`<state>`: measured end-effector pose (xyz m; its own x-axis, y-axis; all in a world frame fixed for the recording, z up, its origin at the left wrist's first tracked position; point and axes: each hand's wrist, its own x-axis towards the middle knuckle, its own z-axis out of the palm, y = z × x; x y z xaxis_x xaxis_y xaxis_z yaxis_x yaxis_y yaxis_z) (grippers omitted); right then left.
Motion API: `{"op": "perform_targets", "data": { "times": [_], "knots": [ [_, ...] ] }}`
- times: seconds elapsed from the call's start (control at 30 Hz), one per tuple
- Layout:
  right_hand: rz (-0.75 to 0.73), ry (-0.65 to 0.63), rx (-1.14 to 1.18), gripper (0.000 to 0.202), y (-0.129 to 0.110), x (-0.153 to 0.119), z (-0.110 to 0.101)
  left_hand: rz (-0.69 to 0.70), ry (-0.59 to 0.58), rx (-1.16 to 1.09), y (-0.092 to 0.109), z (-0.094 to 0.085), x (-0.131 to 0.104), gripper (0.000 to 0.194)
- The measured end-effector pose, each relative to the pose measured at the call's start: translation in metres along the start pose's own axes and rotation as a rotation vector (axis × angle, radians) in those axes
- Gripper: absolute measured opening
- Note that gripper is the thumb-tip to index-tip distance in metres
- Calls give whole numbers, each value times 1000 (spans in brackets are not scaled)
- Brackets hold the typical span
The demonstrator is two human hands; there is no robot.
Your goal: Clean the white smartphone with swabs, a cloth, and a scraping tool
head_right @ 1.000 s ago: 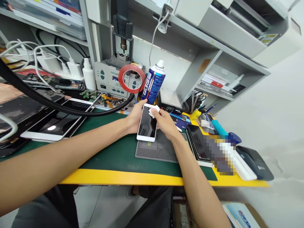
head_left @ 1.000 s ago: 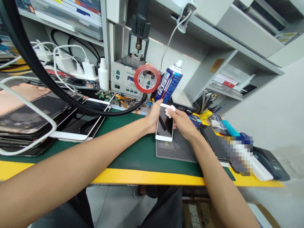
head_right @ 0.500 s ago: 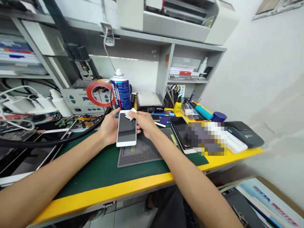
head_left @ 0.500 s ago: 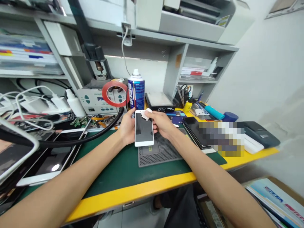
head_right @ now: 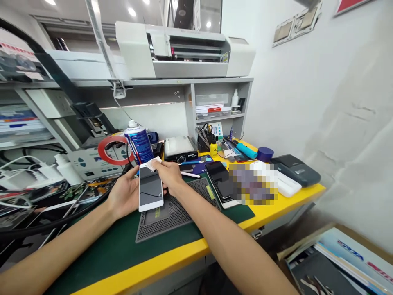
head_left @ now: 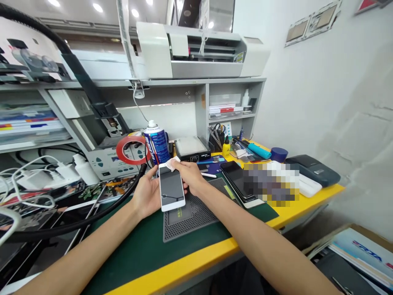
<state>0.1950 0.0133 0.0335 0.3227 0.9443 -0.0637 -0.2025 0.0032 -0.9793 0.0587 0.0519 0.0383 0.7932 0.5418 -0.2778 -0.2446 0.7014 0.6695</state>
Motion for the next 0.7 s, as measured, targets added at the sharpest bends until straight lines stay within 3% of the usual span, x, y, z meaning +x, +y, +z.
{"op": "perform_targets", "data": {
  "times": [0.23, 0.33, 0.53, 0.7],
  "knots": [
    [-94, 103, 46, 38, -4, 4, -4, -105, -31, 61, -2, 7, -19, 63],
    [-130, 110, 19, 38, -5, 5, -4, -74, 11, 89, -4, 10, -23, 60],
    [-182, -61, -109, 21, -3, 3, -3, 3, 136, 92, -7, 3, -21, 61],
    [-158, -145, -203, 30, -1, -2, 0, 24, 142, 147, -6, 1, -24, 69]
  ]
}}
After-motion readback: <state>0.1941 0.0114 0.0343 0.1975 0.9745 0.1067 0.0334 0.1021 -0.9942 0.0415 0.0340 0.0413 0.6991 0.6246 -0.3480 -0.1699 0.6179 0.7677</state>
